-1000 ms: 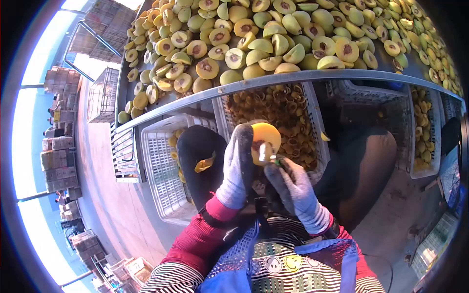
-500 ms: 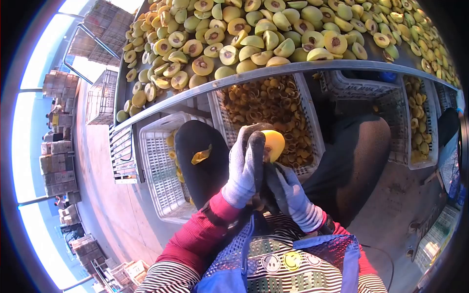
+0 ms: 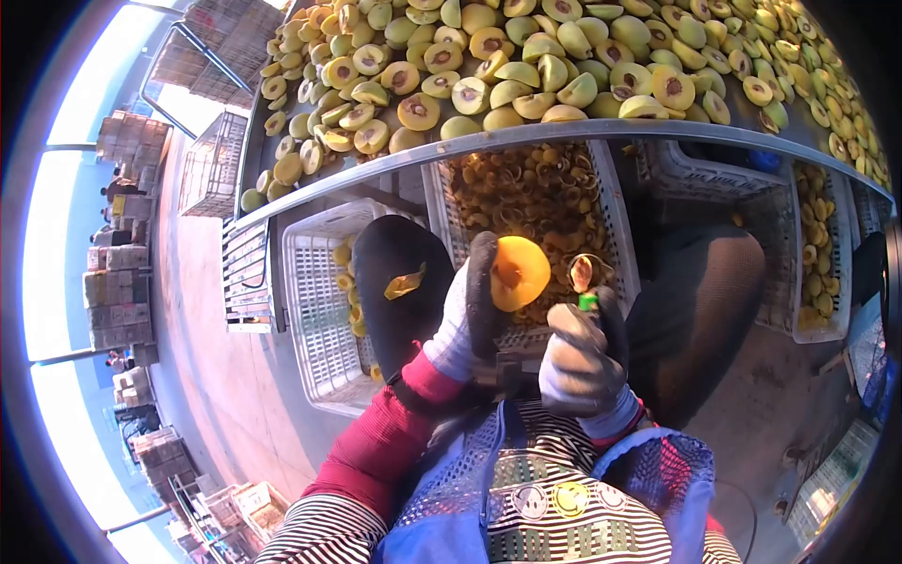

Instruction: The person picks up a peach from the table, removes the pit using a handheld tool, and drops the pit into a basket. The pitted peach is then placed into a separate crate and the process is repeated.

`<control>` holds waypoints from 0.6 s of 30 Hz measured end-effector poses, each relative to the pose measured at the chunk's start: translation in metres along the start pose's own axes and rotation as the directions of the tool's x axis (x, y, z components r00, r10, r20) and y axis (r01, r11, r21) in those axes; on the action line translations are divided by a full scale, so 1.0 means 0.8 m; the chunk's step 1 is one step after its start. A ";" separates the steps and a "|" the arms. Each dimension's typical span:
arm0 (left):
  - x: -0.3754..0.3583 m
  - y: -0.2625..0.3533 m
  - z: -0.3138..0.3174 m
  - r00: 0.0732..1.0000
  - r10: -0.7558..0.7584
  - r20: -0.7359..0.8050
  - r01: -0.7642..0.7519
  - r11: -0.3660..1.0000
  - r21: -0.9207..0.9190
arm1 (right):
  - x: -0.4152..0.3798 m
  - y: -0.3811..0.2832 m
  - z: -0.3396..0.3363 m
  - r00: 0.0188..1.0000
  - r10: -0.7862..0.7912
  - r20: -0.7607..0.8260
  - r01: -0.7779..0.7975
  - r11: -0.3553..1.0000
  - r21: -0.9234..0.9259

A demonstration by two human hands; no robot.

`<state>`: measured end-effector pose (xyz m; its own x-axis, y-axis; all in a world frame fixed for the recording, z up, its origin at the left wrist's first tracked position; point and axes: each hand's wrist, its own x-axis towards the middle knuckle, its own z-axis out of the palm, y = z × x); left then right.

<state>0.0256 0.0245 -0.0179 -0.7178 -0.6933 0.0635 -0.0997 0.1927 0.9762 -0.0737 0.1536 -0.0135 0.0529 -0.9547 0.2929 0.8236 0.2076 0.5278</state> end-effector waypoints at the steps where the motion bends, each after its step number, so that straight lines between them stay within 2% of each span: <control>1: 0.004 0.006 -0.002 0.975 -0.214 -0.051 0.199 0.957 -0.209 | -0.002 -0.004 -0.004 0.989 -0.058 -0.133 0.056 0.998 -0.015; 2: 0.008 0.018 -0.011 0.840 -0.542 -0.024 0.466 0.744 -0.479 | -0.008 -0.009 -0.019 0.981 -0.015 -0.195 0.027 0.998 0.059; 3: 0.010 0.035 -0.007 0.831 -0.539 -0.140 0.432 0.782 -0.449 | -0.008 -0.003 -0.021 0.981 -0.012 -0.195 0.025 0.998 0.063; 5: 0.006 0.029 -0.020 0.871 -0.450 -0.198 0.359 0.858 -0.367 | 0.000 0.006 -0.019 0.927 -0.088 -0.364 -0.018 0.960 -0.278; 6: 0.005 0.031 -0.023 0.870 -0.450 -0.201 0.359 0.858 -0.367 | 0.003 0.012 -0.011 0.888 -0.198 -0.415 -0.077 0.826 -0.558; 7: 0.005 0.035 -0.024 0.881 -0.436 -0.183 0.356 0.866 -0.350 | 0.011 0.020 0.003 0.888 -0.197 -0.416 -0.078 0.827 -0.557; 8: 0.005 0.037 -0.025 0.892 -0.421 -0.163 0.352 0.874 -0.334 | 0.022 0.028 0.016 0.795 -0.274 -0.542 -0.226 0.695 -0.683; 9: 0.003 0.034 -0.025 0.935 -0.312 -0.171 0.289 0.946 -0.145 | 0.031 0.033 0.022 0.681 -0.379 -0.627 -0.389 0.539 -0.747; 10: 0.003 0.033 -0.020 0.962 -0.212 -0.172 0.202 0.976 -0.079 | 0.036 0.034 0.017 0.722 -0.458 -0.519 -0.366 0.384 -0.848; 11: 0.005 0.033 -0.014 0.980 -0.109 -0.169 0.108 0.994 -0.014 | 0.037 0.036 0.009 0.719 -0.462 -0.519 -0.367 0.382 -0.848; 13: 0.006 0.040 -0.007 0.978 -0.121 -0.171 0.121 0.993 -0.010 | 0.034 0.039 -0.002 0.699 -0.546 -0.461 -0.309 0.351 -0.884; 14: 0.005 0.041 -0.005 0.978 -0.151 -0.145 0.148 0.989 -0.032 | 0.030 0.038 -0.001 0.707 -0.508 -0.492 -0.284 0.433 -0.855; 15: 0.005 0.040 -0.004 0.977 -0.179 -0.118 0.174 0.983 -0.052 | 0.029 0.038 0.002 0.704 -0.512 -0.492 -0.283 0.433 -0.856; 16: 0.004 0.040 -0.003 0.973 -0.211 -0.089 0.198 0.971 -0.138 | 0.027 0.040 0.006 0.703 -0.526 -0.478 -0.297 0.394 -0.870; 17: 0.004 0.043 -0.001 0.973 -0.215 -0.085 0.202 0.969 -0.141 | 0.024 0.041 0.010 0.702 -0.539 -0.465 -0.313 0.353 -0.882; 18: 0.007 0.050 -0.002 0.960 -0.279 -0.020 0.262 0.921 -0.290 | 0.022 0.038 0.015 0.699 -0.541 -0.468 -0.316 0.353 -0.881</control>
<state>0.0185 0.0275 0.0215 -0.6477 -0.7332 -0.2072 -0.0800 -0.2050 0.9755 -0.0545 0.1459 0.0170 -0.1443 -0.8795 -0.4535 0.7714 0.1871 -0.6083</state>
